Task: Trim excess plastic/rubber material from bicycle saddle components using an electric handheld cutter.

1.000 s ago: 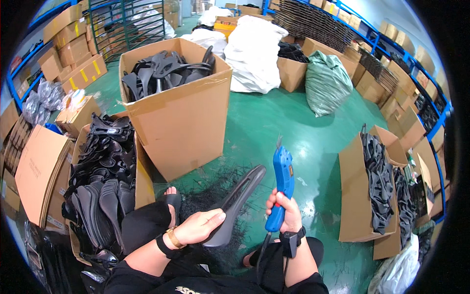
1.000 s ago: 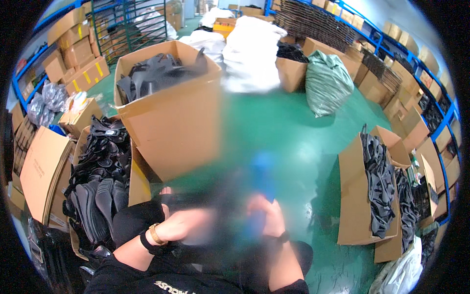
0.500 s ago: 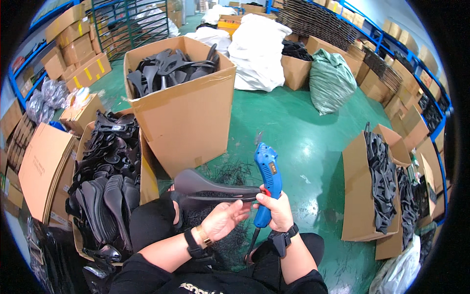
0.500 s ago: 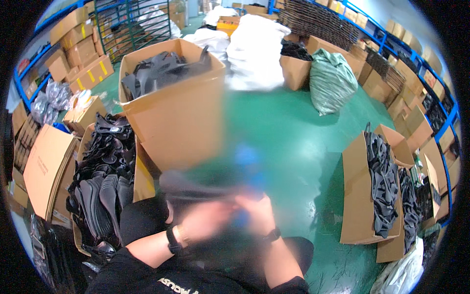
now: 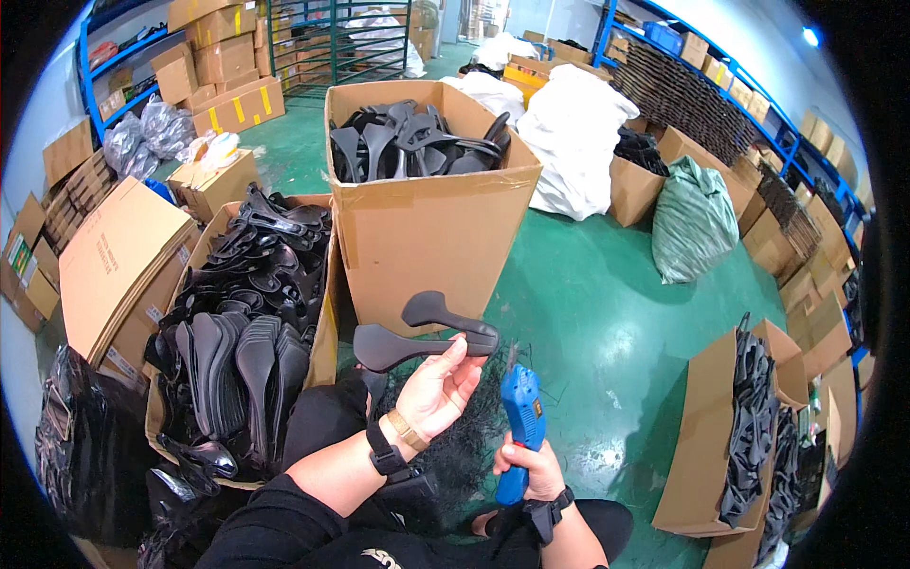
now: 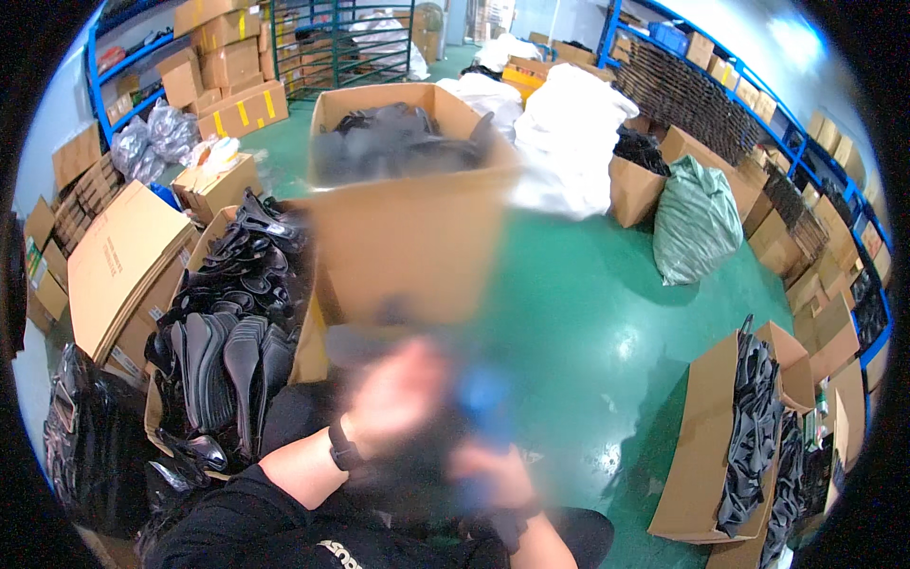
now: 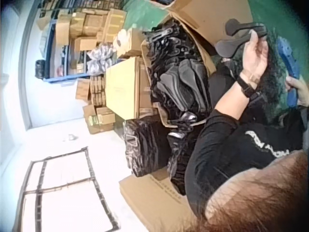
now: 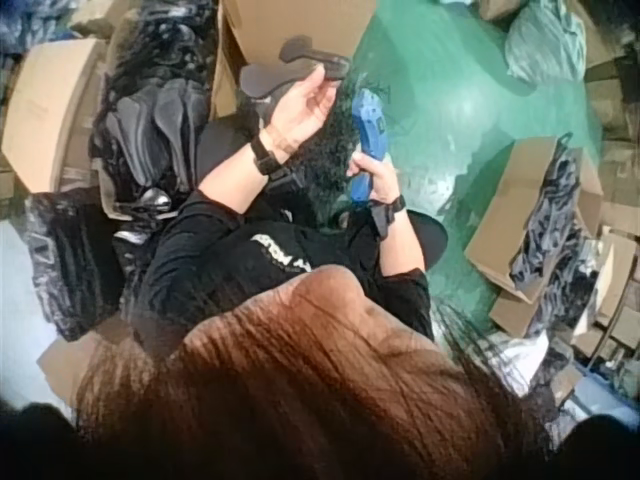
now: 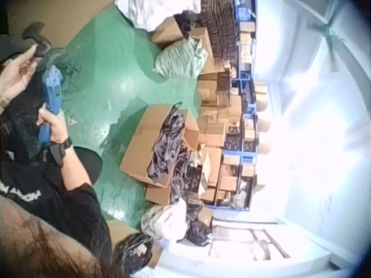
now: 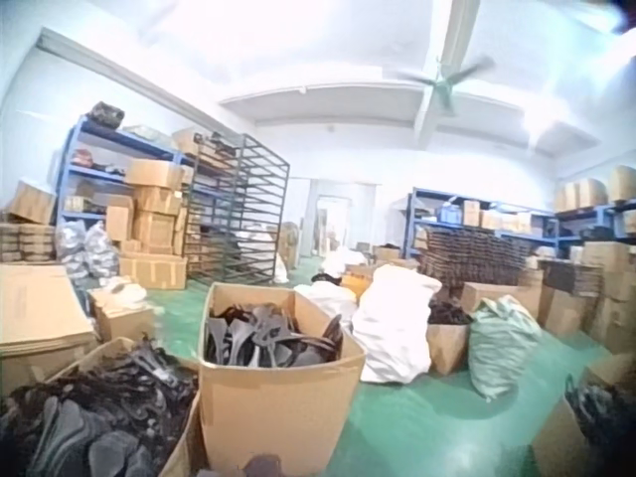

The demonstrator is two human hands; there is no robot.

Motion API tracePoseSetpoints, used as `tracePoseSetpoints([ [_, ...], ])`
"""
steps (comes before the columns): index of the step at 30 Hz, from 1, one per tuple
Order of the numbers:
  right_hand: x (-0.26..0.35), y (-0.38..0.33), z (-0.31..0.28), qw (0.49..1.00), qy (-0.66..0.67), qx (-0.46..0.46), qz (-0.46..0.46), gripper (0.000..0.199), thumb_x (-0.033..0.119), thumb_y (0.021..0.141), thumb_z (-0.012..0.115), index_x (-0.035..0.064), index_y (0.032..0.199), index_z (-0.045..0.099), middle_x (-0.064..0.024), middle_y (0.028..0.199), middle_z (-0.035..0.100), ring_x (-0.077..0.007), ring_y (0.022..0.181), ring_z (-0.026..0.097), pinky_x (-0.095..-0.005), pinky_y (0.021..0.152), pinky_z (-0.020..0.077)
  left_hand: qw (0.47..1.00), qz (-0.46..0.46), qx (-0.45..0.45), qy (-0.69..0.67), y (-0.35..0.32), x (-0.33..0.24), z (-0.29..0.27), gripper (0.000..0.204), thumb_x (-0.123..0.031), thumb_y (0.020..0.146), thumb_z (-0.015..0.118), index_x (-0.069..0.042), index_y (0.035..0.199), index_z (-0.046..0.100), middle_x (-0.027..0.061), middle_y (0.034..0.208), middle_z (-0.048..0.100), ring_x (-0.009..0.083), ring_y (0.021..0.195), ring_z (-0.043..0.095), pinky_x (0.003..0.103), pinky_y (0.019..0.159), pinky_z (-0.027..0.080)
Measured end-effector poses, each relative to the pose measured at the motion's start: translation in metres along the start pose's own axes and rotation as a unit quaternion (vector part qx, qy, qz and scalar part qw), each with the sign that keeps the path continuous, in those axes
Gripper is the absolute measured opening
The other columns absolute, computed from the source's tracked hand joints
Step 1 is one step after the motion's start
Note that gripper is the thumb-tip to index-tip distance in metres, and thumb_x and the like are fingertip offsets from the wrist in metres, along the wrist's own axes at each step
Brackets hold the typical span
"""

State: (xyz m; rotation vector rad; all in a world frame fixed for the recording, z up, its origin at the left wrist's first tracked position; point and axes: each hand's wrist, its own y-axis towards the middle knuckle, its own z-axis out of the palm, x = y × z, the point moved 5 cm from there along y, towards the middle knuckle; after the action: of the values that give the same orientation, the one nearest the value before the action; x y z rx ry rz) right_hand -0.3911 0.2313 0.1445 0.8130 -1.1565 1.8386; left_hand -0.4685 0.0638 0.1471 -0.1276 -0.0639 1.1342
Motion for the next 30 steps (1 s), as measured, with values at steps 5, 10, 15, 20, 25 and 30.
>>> tracePoseSetpoints([
  [5, -0.014, 0.006, 0.003, 0.998, -0.016, 0.047, 0.039, 0.022, 0.007, 0.074, 0.070, 0.0030, 0.088, 0.054, -0.0056, 0.068, 0.053, -0.0176, 0.062, 0.055, -0.0324, 0.060, 0.0491, 1.000, -0.007, 0.013, -0.018, -0.002, 0.003, 0.008, 0.017, -0.016, 0.094, 0.057, -0.006, 0.107, 0.061, 0.0091, 0.105, 0.066, 0.0148, 0.092, 0.066, 0.023, 0.072, 0.058],
  [10, -0.011, 0.001, 0.011, 0.999, 0.001, 0.024, 0.045, 0.020, 0.008, 0.074, 0.070, 0.0043, 0.085, 0.054, -0.0046, 0.068, 0.053, -0.0175, 0.062, 0.055, -0.0320, 0.060, 0.0485, 0.999, 0.000, 0.045, 0.024, -0.010, 0.008, 0.019, 0.018, -0.015, 0.094, 0.055, -0.005, 0.107, 0.060, 0.0083, 0.104, 0.066, 0.0143, 0.090, 0.066, 0.023, 0.073, 0.058],
  [15, -0.010, 0.000, 0.014, 0.996, 0.017, 0.069, 0.048, 0.017, 0.011, 0.077, 0.068, 0.0058, 0.084, 0.054, -0.0014, 0.066, 0.047, -0.0150, 0.062, 0.050, -0.0301, 0.058, 0.0443, 0.992, 0.023, 0.000, 0.120, -0.011, 0.007, 0.013, 0.018, -0.016, 0.094, 0.056, -0.008, 0.110, 0.059, 0.0060, 0.103, 0.066, 0.0139, 0.090, 0.065, 0.024, 0.070, 0.056],
  [20, -0.012, 0.000, 0.003, 0.991, 0.035, 0.119, 0.050, 0.016, 0.013, 0.079, 0.067, 0.0063, 0.082, 0.053, -0.0011, 0.065, 0.046, -0.0141, 0.062, 0.047, -0.0291, 0.057, 0.0419, 0.955, 0.079, 0.034, 0.285, -0.011, -0.008, 0.025, 0.022, -0.014, 0.096, 0.051, -0.008, 0.116, 0.056, 0.0026, 0.098, 0.065, 0.0114, 0.080, 0.061, 0.025, 0.066, 0.048],
  [25, -0.017, -0.007, -0.006, 0.982, 0.036, 0.156, 0.099, 0.017, 0.012, 0.078, 0.068, 0.0046, 0.080, 0.053, -0.0032, 0.064, 0.047, -0.0160, 0.061, 0.049, -0.0298, 0.057, 0.0437, 0.952, 0.107, 0.054, 0.280, -0.012, -0.022, 0.033, 0.026, -0.012, 0.096, 0.050, -0.006, 0.122, 0.052, 0.0034, 0.098, 0.065, 0.0109, 0.083, 0.062, 0.024, 0.070, 0.050],
  [30, -0.022, -0.023, 0.001, 0.986, 0.023, 0.068, 0.153, 0.015, 0.007, 0.077, 0.068, 0.0021, 0.082, 0.054, -0.0060, 0.065, 0.050, -0.0173, 0.062, 0.051, -0.0309, 0.057, 0.0450, 0.949, 0.096, 0.030, 0.300, -0.014, -0.023, 0.034, 0.034, -0.010, 0.095, 0.052, -0.007, 0.129, 0.048, 0.0029, 0.100, 0.064, 0.0092, 0.083, 0.063, 0.021, 0.070, 0.050],
])
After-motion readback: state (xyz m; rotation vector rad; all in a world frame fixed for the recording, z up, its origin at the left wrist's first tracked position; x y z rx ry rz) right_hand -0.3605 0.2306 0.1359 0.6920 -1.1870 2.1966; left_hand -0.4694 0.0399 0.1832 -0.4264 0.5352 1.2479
